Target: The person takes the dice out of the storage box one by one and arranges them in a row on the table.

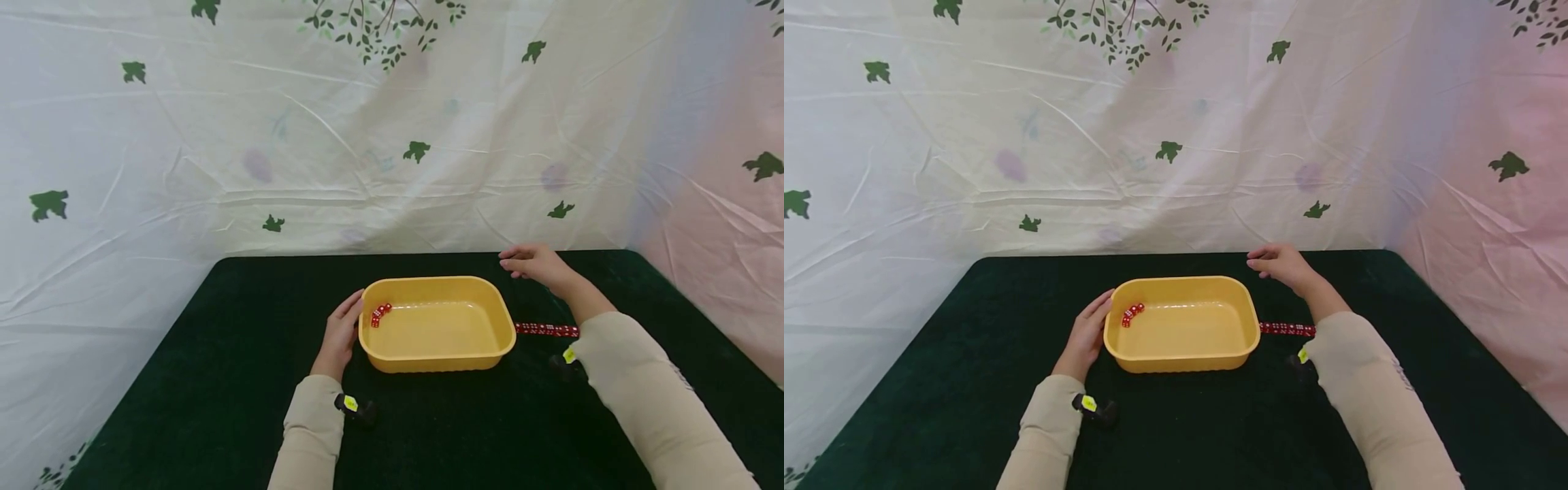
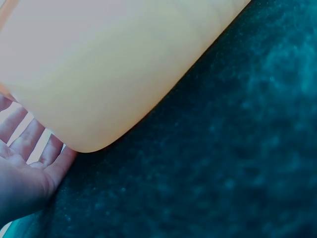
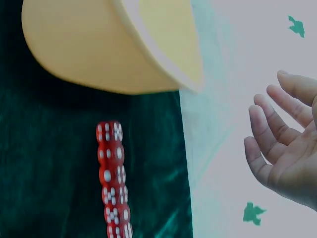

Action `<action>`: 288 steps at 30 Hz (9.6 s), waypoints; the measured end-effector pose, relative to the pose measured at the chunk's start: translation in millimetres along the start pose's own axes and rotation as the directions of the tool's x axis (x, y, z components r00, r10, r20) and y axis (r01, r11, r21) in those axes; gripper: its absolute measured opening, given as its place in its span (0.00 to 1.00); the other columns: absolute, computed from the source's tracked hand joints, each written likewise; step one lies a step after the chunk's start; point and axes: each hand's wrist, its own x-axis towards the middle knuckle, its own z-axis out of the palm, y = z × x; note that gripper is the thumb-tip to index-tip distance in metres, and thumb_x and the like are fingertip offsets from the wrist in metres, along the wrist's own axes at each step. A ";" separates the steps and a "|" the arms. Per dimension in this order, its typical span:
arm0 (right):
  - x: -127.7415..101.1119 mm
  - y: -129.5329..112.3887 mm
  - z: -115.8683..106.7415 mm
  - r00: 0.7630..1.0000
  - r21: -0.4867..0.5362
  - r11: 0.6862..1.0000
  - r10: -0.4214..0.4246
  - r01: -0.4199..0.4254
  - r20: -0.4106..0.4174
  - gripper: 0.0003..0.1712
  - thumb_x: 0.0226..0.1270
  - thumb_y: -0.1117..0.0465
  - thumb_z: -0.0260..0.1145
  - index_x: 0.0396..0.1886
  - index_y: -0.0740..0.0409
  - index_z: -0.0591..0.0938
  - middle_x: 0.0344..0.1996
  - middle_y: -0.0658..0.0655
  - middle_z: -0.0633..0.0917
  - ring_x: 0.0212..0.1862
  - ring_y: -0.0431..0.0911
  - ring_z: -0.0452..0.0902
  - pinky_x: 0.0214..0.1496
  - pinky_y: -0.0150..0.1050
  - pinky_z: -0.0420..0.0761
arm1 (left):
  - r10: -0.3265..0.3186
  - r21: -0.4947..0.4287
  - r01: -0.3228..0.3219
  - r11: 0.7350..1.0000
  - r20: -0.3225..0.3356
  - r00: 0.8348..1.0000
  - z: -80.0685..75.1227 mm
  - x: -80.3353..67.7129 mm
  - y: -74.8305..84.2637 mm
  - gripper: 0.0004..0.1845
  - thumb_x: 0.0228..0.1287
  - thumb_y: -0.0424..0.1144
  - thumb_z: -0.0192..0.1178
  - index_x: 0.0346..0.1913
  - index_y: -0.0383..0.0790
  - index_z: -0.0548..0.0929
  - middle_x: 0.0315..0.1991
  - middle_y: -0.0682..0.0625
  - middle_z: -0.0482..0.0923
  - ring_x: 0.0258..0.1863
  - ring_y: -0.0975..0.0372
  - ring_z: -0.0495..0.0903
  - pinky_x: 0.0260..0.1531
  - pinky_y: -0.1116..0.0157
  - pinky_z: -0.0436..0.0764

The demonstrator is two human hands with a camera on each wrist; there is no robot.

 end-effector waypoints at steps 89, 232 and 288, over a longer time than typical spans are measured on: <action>40.9 -58.9 192.2 0.927 0.083 0.989 -0.141 0.120 0.348 0.11 0.56 0.67 0.61 0.40 0.60 0.79 0.31 0.53 0.78 0.27 0.46 0.69 0.30 0.34 0.72 | 0.000 0.009 -0.001 1.000 0.021 1.000 2.0 -7.7 2.9 0.21 0.57 0.51 0.53 0.54 0.51 0.72 0.55 0.53 0.65 0.52 0.60 0.65 0.49 0.59 0.67; -102.1 145.4 -56.4 0.983 0.108 0.977 0.186 -0.184 -0.009 0.24 0.64 0.55 0.51 0.49 0.74 0.67 0.36 0.56 0.73 0.35 0.44 0.71 0.34 0.38 0.74 | 0.015 0.014 -0.015 1.000 -0.004 1.000 4.3 -4.2 -3.5 0.21 0.56 0.53 0.53 0.53 0.52 0.72 0.54 0.54 0.66 0.51 0.60 0.65 0.49 0.60 0.67; -93.2 130.0 -68.8 0.982 0.077 0.979 0.190 -0.190 0.001 0.29 0.64 0.54 0.52 0.54 0.75 0.63 0.40 0.61 0.75 0.34 0.45 0.73 0.33 0.39 0.73 | 0.027 0.028 -0.026 0.999 -0.013 1.000 4.4 -5.5 -6.8 0.23 0.54 0.55 0.53 0.53 0.53 0.72 0.54 0.55 0.66 0.52 0.61 0.65 0.49 0.61 0.67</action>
